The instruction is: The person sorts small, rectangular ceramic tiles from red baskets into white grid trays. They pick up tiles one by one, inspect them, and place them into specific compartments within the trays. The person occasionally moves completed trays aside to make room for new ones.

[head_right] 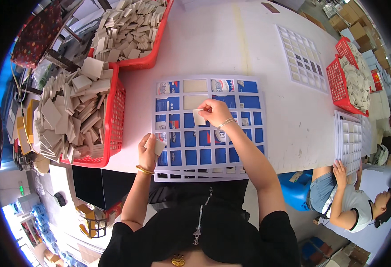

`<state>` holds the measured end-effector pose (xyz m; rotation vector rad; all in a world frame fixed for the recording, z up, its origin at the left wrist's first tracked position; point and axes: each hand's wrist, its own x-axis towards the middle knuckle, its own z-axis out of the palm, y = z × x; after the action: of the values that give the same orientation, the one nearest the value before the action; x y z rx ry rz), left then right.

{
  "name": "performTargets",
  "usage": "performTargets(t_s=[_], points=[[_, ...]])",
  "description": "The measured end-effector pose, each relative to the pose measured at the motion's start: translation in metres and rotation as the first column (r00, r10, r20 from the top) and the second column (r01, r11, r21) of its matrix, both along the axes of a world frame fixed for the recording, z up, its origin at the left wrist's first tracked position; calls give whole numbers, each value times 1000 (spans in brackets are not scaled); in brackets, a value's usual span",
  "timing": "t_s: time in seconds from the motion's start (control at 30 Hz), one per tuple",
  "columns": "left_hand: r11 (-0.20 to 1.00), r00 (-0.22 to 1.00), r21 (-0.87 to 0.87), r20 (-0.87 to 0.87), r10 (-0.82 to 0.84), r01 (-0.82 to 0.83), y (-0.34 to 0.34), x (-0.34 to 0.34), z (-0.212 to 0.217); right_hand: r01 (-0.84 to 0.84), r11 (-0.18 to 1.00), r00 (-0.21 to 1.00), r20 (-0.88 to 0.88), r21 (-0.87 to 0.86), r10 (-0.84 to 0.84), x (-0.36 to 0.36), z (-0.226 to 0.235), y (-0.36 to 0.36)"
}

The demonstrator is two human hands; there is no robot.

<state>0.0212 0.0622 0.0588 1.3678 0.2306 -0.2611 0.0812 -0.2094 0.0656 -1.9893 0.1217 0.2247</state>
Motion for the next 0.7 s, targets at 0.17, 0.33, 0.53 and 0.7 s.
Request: performTargets(t_s=[0.17, 0.33, 0.53, 0.7], points=[[997, 999, 75, 28, 22, -24, 1, 1, -4, -70, 989, 997, -29, -130, 67, 10, -14, -1], [990, 999, 142, 43, 18, -24, 8, -1, -16, -58, 984, 998, 1, -168, 59, 4, -20, -8], [981, 999, 195, 44, 10, -19, 7, -1, -17, -38, 980, 999, 3, -194, 39, 4, -21, -16], [973, 993, 229, 114, -5, -21, 8, -2, -33, -34, 969, 996, 76, -245, 54, 4, -22, -14]])
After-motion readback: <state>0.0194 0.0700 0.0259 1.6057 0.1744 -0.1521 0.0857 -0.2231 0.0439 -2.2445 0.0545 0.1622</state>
